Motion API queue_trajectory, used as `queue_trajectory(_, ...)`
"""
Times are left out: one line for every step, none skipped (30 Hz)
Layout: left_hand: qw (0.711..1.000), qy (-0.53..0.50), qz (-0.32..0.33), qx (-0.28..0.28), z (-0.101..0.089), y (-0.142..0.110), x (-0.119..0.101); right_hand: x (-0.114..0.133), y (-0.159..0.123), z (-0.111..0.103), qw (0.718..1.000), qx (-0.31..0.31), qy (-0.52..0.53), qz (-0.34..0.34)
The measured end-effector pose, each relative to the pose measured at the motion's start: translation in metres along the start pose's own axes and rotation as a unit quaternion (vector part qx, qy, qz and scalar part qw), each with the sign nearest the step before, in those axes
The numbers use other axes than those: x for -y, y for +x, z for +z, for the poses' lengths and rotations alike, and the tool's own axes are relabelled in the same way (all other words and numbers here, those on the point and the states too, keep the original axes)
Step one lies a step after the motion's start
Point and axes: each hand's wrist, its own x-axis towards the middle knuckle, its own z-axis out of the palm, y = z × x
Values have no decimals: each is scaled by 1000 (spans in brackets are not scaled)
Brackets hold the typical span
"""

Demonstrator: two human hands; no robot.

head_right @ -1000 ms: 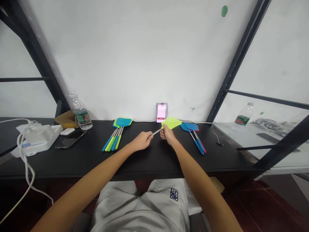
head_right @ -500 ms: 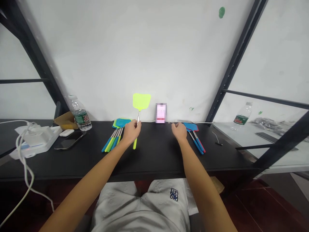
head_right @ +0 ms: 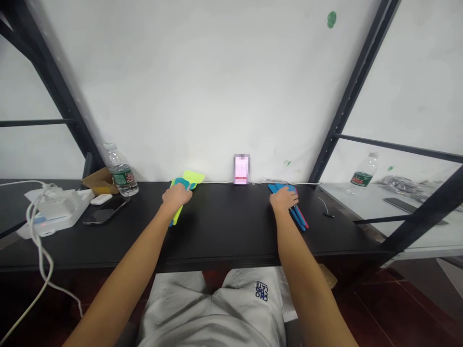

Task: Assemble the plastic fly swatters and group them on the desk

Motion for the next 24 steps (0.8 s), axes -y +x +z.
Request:
queue_trajectory(1000,13,-10,6,1,2,2,-1,1,1,1000,0,-5,3)
queue_trajectory(1000,25,-17,9,1,5,4,-2,3,2,1000,0,-9,5)
queue_trajectory(999,35,-21,13,2,7,6,-3,3,3,1000,-1,-12,7)
queue_trajectory(999,41,-22,15,3,9,8,-4,4,3,1000,0,-14,7)
queue_trajectory(999,44,-23,19,3,11,10,-5,5,4,1000,3,-15,9)
queue_trajectory(998,47,-24,23,4,13,11,-5,5,4,1000,6,-12,11)
queue_trajectory(998,49,-24,26,4,14,13,-6,6,5,1000,8,-8,14)
queue_trajectory(998,49,-24,27,5,16,14,-6,7,5,1000,8,-2,17)
queue_trajectory(998,50,-23,27,6,17,16,-7,7,6,1000,5,4,21)
queue_trajectory(998,50,-22,26,7,17,17,-7,8,6,1000,2,9,23)
queue_trajectory(998,50,-20,25,8,18,17,-7,9,7,1000,0,13,25)
queue_trajectory(998,50,-19,25,8,18,18,-8,9,7,1000,2,16,26)
queue_trajectory(998,51,-19,26,9,19,18,-8,10,8,999,5,18,27)
queue_trajectory(998,52,-19,28,9,19,18,-8,11,8,999,10,21,28)
queue_trajectory(998,53,-20,29,9,19,18,-8,11,8,999,15,23,29)
queue_trajectory(998,53,-20,29,9,19,18,-8,12,8,999,20,25,31)
queue_trajectory(998,53,-19,28,9,19,18,-8,12,8,999,24,27,31)
queue_trajectory(998,53,-18,27,9,19,18,-8,12,8,999,27,28,32)
queue_trajectory(998,53,-17,25,9,19,18,-8,12,8,999,29,27,32)
queue_trajectory(998,54,-18,23,8,19,18,-8,12,8,999,31,25,31)
queue_trajectory(998,54,-19,22,8,20,18,-8,12,7,999,33,21,30)
queue_trajectory(998,56,-23,22,8,20,19,-9,12,7,999,37,16,29)
queue_trajectory(998,58,-26,23,8,20,19,-9,11,8,999,40,11,27)
queue_trajectory(997,61,-29,23,8,21,19,-9,11,8,999,43,6,26)
